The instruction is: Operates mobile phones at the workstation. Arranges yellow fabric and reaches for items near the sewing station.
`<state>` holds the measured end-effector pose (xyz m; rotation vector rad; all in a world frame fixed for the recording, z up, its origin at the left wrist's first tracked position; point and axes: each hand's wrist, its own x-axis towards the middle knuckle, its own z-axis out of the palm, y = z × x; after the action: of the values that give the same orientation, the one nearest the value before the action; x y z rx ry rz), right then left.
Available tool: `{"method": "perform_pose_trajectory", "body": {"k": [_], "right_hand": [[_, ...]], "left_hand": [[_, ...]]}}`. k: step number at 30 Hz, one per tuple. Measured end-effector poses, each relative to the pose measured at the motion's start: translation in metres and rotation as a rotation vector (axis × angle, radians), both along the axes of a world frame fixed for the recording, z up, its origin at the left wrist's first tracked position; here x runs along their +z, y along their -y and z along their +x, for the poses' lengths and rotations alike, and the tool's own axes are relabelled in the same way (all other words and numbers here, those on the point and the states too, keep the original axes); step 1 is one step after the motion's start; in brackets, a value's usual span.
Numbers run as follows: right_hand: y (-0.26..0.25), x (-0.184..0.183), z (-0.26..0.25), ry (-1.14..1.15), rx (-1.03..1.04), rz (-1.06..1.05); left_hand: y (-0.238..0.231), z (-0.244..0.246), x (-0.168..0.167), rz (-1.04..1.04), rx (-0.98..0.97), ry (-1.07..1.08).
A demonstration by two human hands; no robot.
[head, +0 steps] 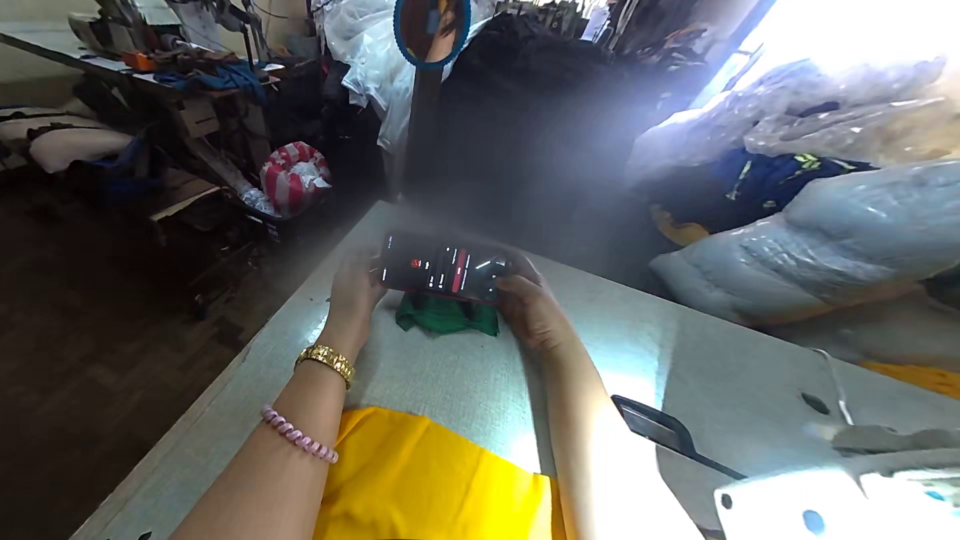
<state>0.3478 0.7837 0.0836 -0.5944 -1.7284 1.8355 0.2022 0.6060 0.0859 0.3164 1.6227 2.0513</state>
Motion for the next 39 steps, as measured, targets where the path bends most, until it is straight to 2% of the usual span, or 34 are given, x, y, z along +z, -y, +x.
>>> {"method": "perform_pose_trajectory", "body": {"k": [4, 10, 15, 25, 35, 39], "right_hand": [[0.002, 0.000, -0.001, 0.053, 0.005, 0.086], [0.000, 0.001, -0.004, -0.009, -0.040, 0.043], [0.001, -0.002, -0.007, -0.005, -0.093, 0.053], [-0.004, 0.000, -0.006, -0.026, -0.016, -0.016], [-0.005, -0.003, -0.003, -0.055, 0.005, -0.040], [-0.006, -0.003, -0.004, -0.059, 0.002, -0.035]], "left_hand": [[-0.001, -0.001, 0.000, 0.012, 0.003, 0.014], [-0.008, -0.010, -0.003, 0.049, 0.039, 0.050], [0.000, -0.001, 0.000, 0.009, -0.007, 0.008], [-0.007, -0.008, -0.001, 0.039, 0.041, 0.050], [0.001, -0.002, 0.000, -0.015, -0.023, -0.008], [-0.007, -0.010, -0.002, 0.027, 0.033, 0.042]]}}
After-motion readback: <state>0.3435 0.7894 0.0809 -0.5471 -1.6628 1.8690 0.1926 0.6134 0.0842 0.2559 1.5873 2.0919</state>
